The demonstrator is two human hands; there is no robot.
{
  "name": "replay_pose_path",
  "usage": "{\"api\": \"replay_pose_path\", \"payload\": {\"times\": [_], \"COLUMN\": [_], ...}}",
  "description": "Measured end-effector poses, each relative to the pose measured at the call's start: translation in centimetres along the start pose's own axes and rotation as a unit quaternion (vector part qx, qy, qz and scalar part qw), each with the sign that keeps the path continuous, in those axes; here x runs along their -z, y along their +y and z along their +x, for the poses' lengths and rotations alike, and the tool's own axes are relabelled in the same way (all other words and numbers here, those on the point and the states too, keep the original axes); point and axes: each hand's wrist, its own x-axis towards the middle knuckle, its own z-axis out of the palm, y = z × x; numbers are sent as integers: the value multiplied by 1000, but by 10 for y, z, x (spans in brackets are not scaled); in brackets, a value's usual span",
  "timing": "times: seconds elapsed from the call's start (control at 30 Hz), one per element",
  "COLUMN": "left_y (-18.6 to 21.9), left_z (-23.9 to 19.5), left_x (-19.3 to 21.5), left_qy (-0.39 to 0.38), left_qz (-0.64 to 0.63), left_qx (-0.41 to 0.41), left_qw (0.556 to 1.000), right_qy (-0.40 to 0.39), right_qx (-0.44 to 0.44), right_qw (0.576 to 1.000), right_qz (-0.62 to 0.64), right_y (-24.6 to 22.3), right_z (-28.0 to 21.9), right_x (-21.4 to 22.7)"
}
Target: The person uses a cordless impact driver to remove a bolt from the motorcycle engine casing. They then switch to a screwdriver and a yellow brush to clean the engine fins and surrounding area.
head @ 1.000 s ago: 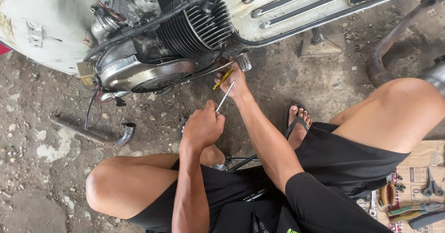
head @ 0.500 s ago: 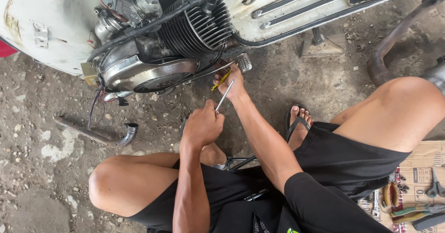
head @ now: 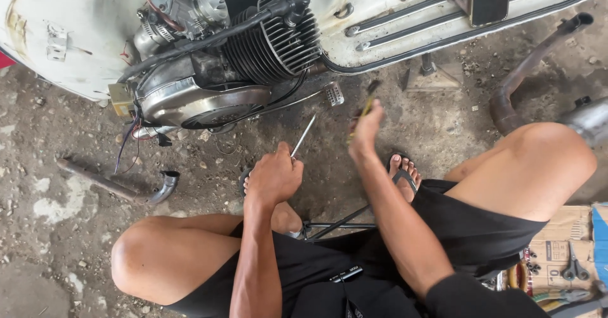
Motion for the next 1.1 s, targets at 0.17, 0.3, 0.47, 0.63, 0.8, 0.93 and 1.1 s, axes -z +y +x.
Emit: {"api": "replay_pose_path", "payload": {"times": [0.17, 0.3, 0.47, 0.63, 0.8, 0.93, 1.1], "left_y": [2, 8, 8, 14, 8, 9, 11], "left_z": [-1, -5, -12, -16, -8, -8, -9], "left_x": [2, 8, 13, 17, 10, 13, 13], "left_qy": [-15, -16, -8, 2, 4, -4, -10], "left_qz": [-7, -15, -14, -7, -6, -20, -13], "left_qx": [4, 2, 15, 12, 12, 7, 15], "left_qw": [1000, 1000, 1000, 1000, 1000, 1000, 1000], "right_qy": [-74, -173, -215, -219, -233, -250, -221], "right_qx": [260, 366, 380, 370, 362, 355, 358], "right_qw": [914, 815, 758, 772, 763, 772, 761], "right_qz": [-302, -414, -484, -469, -483, -464, -495], "right_y": [-101, -114, -90, -89, -87, -98, -96], "right_z": [-30, -22, 4, 35, 44, 25, 43], "right_x": [24, 27, 47, 49, 45, 47, 43]}}
